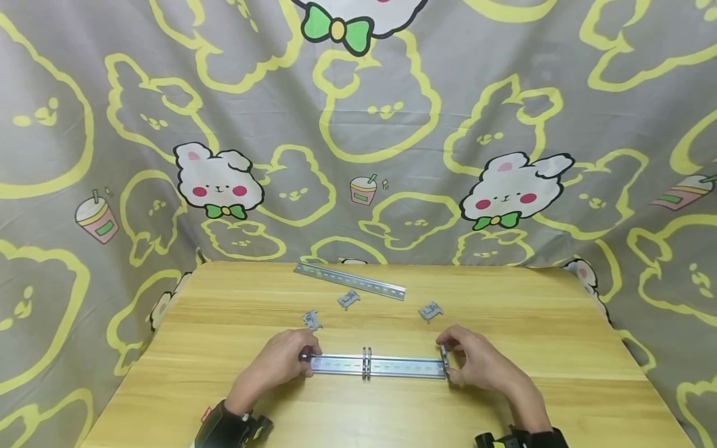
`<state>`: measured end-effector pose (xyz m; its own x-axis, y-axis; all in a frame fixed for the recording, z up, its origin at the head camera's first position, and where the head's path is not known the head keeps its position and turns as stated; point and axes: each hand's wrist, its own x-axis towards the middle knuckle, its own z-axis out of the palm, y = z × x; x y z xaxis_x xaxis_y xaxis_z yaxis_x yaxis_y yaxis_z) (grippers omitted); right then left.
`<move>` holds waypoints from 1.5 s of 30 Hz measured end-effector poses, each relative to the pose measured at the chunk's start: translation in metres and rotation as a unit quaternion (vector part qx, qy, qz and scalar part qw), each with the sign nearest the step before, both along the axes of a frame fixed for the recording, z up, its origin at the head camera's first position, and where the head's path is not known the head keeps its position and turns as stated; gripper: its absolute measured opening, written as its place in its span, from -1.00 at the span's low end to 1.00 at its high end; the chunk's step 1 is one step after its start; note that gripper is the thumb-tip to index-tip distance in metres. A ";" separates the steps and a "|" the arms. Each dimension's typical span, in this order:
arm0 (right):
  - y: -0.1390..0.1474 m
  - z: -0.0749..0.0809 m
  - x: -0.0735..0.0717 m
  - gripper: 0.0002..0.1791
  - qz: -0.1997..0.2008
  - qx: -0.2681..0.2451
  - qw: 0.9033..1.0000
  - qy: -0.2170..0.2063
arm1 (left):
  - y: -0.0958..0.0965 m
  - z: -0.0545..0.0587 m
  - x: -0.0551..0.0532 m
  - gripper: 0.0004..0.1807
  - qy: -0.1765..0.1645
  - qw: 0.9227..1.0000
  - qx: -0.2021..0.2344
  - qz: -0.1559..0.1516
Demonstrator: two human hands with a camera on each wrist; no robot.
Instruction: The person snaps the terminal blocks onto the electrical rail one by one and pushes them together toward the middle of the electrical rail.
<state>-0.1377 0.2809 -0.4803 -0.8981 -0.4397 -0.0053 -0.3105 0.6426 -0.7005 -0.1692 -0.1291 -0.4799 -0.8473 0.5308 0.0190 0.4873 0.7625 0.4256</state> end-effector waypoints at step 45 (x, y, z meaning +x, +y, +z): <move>-0.003 -0.006 -0.003 -0.49 0.049 -0.112 0.987 -0.104 | -0.001 -0.001 -0.003 -0.65 -0.008 1.000 0.003 0.002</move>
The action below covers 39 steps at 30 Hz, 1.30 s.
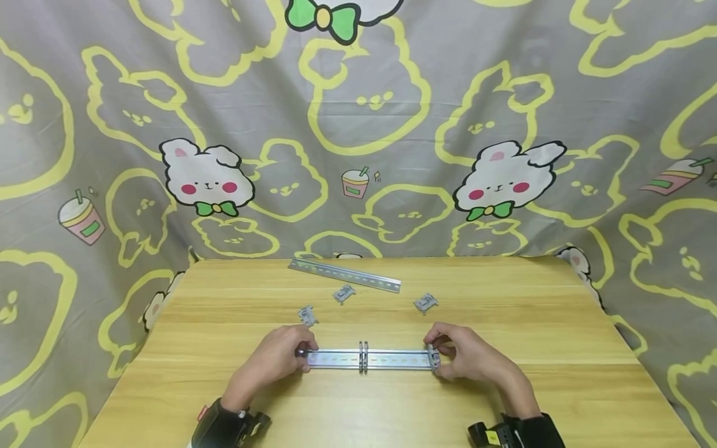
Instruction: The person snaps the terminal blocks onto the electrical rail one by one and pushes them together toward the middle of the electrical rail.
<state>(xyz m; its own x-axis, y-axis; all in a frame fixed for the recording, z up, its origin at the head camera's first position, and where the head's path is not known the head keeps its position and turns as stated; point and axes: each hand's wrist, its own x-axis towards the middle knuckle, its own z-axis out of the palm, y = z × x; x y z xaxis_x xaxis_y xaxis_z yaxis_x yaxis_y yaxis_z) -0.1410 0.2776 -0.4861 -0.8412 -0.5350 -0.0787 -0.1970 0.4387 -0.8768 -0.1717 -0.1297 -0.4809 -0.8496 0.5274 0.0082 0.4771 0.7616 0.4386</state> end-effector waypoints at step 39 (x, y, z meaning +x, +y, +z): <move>-0.058 -0.013 0.000 -0.42 -0.033 0.045 0.993 0.107 | 0.000 0.000 -0.001 -0.66 -0.006 1.000 0.002 -0.002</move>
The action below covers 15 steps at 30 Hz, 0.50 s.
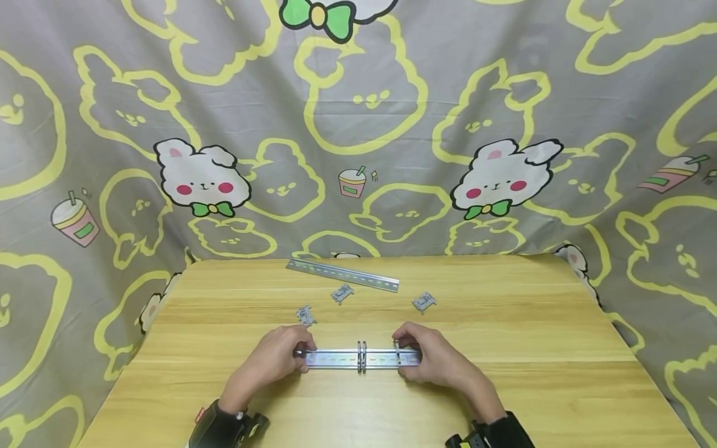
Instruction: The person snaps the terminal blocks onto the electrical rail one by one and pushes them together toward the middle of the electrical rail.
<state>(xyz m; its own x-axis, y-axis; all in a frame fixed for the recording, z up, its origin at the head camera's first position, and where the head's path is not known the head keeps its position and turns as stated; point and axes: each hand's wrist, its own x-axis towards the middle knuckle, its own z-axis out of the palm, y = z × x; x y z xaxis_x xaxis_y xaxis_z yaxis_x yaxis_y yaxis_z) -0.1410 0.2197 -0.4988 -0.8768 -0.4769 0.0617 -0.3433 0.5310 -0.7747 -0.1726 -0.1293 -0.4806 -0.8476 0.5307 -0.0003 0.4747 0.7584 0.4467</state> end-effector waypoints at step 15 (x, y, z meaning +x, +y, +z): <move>-0.020 -0.007 0.001 -0.44 -0.019 0.002 0.999 0.028 | 0.000 0.001 0.000 -0.66 0.001 1.000 0.000 0.001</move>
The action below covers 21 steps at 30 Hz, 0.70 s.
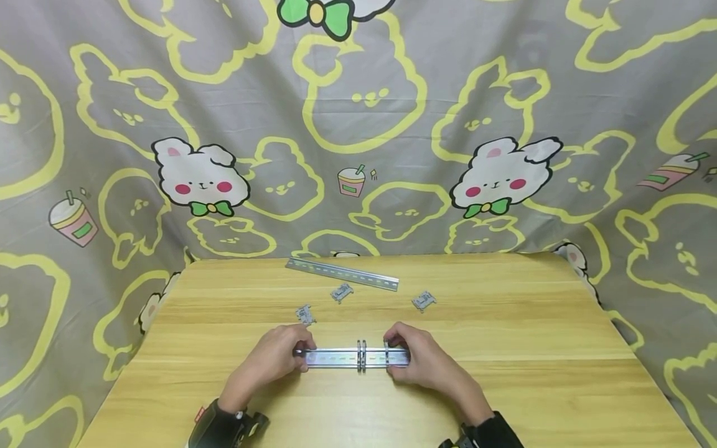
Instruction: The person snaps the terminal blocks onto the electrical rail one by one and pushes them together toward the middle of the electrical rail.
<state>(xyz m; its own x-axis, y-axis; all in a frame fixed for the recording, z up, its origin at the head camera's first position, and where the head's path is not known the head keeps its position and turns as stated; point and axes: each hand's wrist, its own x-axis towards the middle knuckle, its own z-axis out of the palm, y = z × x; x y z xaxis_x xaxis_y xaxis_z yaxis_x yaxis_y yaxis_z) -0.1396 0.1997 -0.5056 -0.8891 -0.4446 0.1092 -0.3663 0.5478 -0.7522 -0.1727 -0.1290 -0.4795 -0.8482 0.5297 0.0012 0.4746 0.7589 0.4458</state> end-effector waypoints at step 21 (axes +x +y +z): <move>-0.018 -0.002 0.001 -0.45 -0.006 -0.019 1.000 0.003 | 0.001 0.000 -0.001 -0.66 0.002 1.000 -0.002 -0.002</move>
<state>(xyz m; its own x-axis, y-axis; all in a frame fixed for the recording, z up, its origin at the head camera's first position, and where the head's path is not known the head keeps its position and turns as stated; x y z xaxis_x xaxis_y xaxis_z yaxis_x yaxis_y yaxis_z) -0.1383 0.1814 -0.5071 -0.8932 -0.4303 0.1309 -0.3650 0.5235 -0.7698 -0.1734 -0.1285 -0.4800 -0.8463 0.5328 0.0019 0.4790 0.7593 0.4404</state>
